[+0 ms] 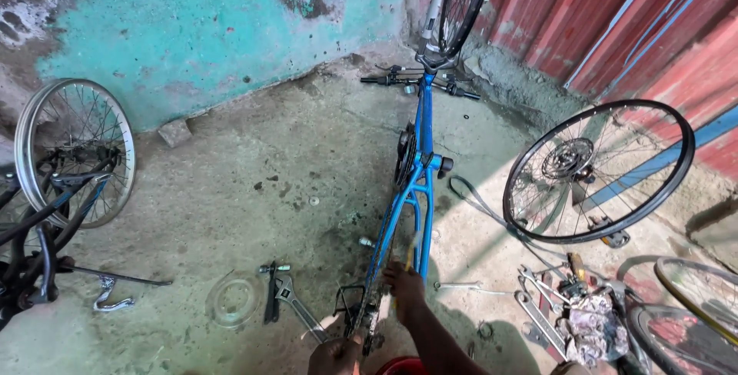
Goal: Cleaning a bicycle chain with a toothbrush and degreaser while rotating the crank.
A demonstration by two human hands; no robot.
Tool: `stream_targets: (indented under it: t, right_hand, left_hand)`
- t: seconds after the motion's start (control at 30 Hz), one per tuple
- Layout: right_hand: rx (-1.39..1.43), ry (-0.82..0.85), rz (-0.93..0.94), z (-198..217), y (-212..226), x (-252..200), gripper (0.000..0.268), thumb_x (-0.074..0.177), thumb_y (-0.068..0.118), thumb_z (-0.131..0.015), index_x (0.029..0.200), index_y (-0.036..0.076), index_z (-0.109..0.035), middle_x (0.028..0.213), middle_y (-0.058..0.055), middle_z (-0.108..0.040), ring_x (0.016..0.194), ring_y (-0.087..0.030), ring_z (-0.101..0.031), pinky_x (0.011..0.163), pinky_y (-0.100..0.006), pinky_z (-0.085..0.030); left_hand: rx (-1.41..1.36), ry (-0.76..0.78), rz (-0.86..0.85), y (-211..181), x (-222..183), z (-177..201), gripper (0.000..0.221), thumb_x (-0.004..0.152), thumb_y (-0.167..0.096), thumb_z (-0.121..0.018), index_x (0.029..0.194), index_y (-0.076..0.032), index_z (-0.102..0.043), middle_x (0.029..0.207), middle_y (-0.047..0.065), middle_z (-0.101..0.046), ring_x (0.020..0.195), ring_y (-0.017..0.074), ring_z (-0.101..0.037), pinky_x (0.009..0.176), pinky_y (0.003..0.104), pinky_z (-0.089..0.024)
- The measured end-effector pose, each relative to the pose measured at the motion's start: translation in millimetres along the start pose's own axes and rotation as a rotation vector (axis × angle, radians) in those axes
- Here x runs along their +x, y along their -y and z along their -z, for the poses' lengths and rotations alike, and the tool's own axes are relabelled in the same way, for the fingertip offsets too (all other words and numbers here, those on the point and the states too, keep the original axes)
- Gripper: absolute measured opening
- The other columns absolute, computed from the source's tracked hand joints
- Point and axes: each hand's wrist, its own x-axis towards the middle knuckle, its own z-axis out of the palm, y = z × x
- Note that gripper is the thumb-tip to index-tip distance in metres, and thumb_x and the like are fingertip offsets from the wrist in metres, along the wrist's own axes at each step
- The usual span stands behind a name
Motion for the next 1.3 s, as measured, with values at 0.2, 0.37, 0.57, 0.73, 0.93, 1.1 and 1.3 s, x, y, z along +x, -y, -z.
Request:
stream_targets:
  t: [0.2, 0.37, 0.57, 0.73, 0.93, 1.1, 1.3]
  right_hand:
    - [0.037, 0.256, -0.091, -80, 88, -61, 0.037, 0.100, 0.028, -0.065, 0.116, -0.003, -0.074, 0.093, -0.013, -0.077, 0.072, -0.019, -0.069, 0.059, -0.035, -0.058]
    - [-0.444, 0.347, 0.305, -98, 135, -105, 0.024, 0.102, 0.024, -0.060, 0.087, 0.008, -0.070, 0.070, -0.008, -0.071, 0.056, -0.015, -0.058, 0.055, -0.033, -0.045]
    - [-0.812, 0.191, 0.552, -62, 127, -147, 0.026, 0.088, 0.038, -0.059, 0.079, 0.014, -0.059, 0.068, -0.009, -0.072, 0.066, -0.028, -0.070, 0.065, -0.046, -0.045]
    - [-0.675, 0.144, 0.518, -51, 93, -122, 0.034, 0.091, 0.042, -0.068, 0.071, 0.017, -0.058, 0.062, -0.005, -0.055, 0.061, -0.019, -0.051, 0.060, -0.040, -0.038]
    - [-0.677, 0.126, 0.113, -49, 50, -71, 0.035, 0.087, 0.057, -0.066, 0.084, 0.025, -0.079, 0.064, 0.004, -0.061, 0.062, -0.005, -0.057, 0.061, -0.027, -0.043]
    - [-0.707, 0.024, 0.061, -53, 33, -36, 0.036, 0.088, 0.058, -0.059, 0.083, 0.026, -0.073, 0.066, 0.001, -0.058, 0.068, -0.012, -0.062, 0.069, -0.031, -0.045]
    - [-0.544, -0.020, 0.104, -55, 18, -32, 0.042, 0.087, 0.060, -0.070, 0.069, 0.023, -0.069, 0.058, 0.003, -0.045, 0.057, -0.008, -0.056, 0.060, -0.027, -0.039]
  left_hand:
    - [-0.549, -0.251, 0.049, -83, -43, -14, 0.030, 0.077, -0.026, -0.090, 0.087, -0.001, -0.075, 0.053, 0.016, -0.072, 0.047, 0.0241, -0.070, 0.052, 0.034, -0.053]
    - [-0.961, 0.390, 0.347, -164, -27, 15, 0.089, 0.097, -0.086, -0.027, 0.080, -0.006, -0.061, 0.068, 0.012, -0.055, 0.050, 0.0240, -0.044, 0.047, 0.035, -0.024]
    - [-1.038, 0.593, 0.211, -175, 91, 1, 0.112, 0.083, -0.092, -0.033, 0.128, 0.002, -0.075, 0.103, 0.017, -0.077, 0.098, 0.0274, -0.073, 0.082, 0.034, -0.057]
    - [-1.150, 0.765, 0.174, -231, 195, -2, 0.066, 0.097, -0.066, -0.052, 0.112, -0.004, -0.068, 0.095, 0.008, -0.070, 0.083, 0.0231, -0.067, 0.076, 0.035, -0.058]
    - [-0.942, 0.278, -0.191, -334, 231, 8, 0.024, 0.109, -0.015, -0.043, 0.091, -0.008, -0.058, 0.096, 0.012, -0.067, 0.085, 0.0265, -0.066, 0.077, 0.038, -0.056]
    - [-0.815, 0.184, -0.282, -359, 260, -15, 0.025, 0.108, -0.008, -0.041, 0.117, 0.010, -0.056, 0.120, 0.028, -0.071, 0.103, 0.0372, -0.072, 0.093, 0.045, -0.064]
    - [-0.793, 0.233, -0.352, -391, 311, -30, 0.052, 0.103, -0.002, -0.042, 0.153, 0.007, -0.037, 0.118, 0.026, -0.073, 0.107, 0.0328, -0.074, 0.089, 0.038, -0.063]
